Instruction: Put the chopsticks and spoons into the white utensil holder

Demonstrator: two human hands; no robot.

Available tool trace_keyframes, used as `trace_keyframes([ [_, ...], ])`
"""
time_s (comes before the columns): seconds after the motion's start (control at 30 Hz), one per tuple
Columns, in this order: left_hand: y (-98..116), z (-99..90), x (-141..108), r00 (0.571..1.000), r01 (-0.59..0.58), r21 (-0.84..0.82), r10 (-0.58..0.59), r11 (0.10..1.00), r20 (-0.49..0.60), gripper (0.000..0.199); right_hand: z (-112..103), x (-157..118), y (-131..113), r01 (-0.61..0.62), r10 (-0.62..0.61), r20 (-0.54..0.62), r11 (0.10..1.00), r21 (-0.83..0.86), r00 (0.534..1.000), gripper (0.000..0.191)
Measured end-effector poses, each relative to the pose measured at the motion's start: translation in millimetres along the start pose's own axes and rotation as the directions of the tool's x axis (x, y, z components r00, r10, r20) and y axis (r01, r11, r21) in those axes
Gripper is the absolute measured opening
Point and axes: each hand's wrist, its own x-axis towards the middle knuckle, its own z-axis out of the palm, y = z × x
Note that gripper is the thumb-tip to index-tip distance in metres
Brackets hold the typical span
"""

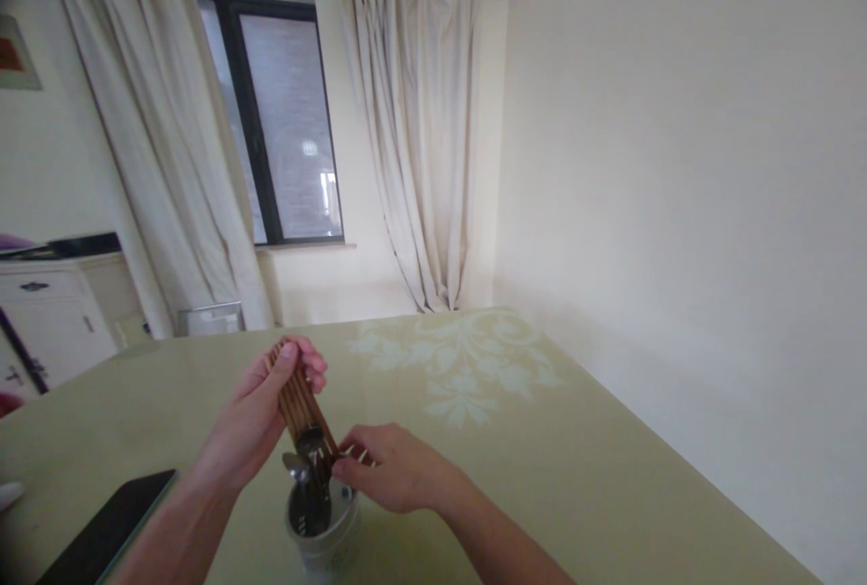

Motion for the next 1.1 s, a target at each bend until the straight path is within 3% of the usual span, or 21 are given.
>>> trace_keyframes([
  [0.2,33.1,-7.8,-6.3,0.974,-0.188,-0.048,0.18,0.981,-0.139,0.038,1.0,-0.7,-1.6,-0.005,0.003,-0.037,0.998,-0.063,0.999,0.032],
  [0.4,52.4,-19.9,-6.5,0.901,-0.377,-0.108,0.338,0.92,-0.27,0.024,6.0,3.1,4.1,-0.032,0.023,-0.094,0.995,-0.099,0.995,0.032],
  [0.53,54.6,-22.2,-4.3,0.846,-0.45,-0.163,0.361,0.878,-0.392,0.015,13.5,8.6,6.0,-0.067,0.044,-0.15,0.986,-0.152,0.988,0.031],
  [0.67,55.1,-21.7,-2.0,0.808,-0.468,-0.193,0.329,0.863,-0.489,0.02,18.6,10.5,3.3,-0.113,0.08,-0.206,0.982,-0.152,0.975,0.034],
  [0.83,58.8,-23.9,0.8,0.836,-0.402,-0.311,0.207,0.861,-0.508,0.026,-6.3,5.6,1.9,-0.143,0.103,-0.211,0.972,-0.185,0.972,0.048],
  [0.93,56.3,-16.1,-2.6,0.867,-0.369,-0.347,0.185,0.862,-0.463,0.022,-32.2,-3.4,-4.3,-0.093,0.065,-0.394,0.994,-0.052,0.917,0.045],
  [1.0,49.7,-3.0,-7.6,0.889,-0.34,-0.35,0.178,0.873,-0.421,0.014,-41.5,-11.3,-15.6,0.071,-0.012,-0.501,0.992,0.099,0.865,0.05],
  [1.03,45.2,5.1,-10.3,0.899,-0.326,-0.351,0.173,0.878,-0.402,0.011,-42.3,-15.1,-22.9,0.146,-0.052,-0.494,0.977,0.153,0.868,0.049],
  [1.1,35.1,21.1,-15.2,0.912,-0.306,-0.354,0.166,0.884,-0.374,0.014,-37.7,-21.0,-37.9,0.189,-0.107,-0.371,0.963,0.193,0.922,0.044],
])
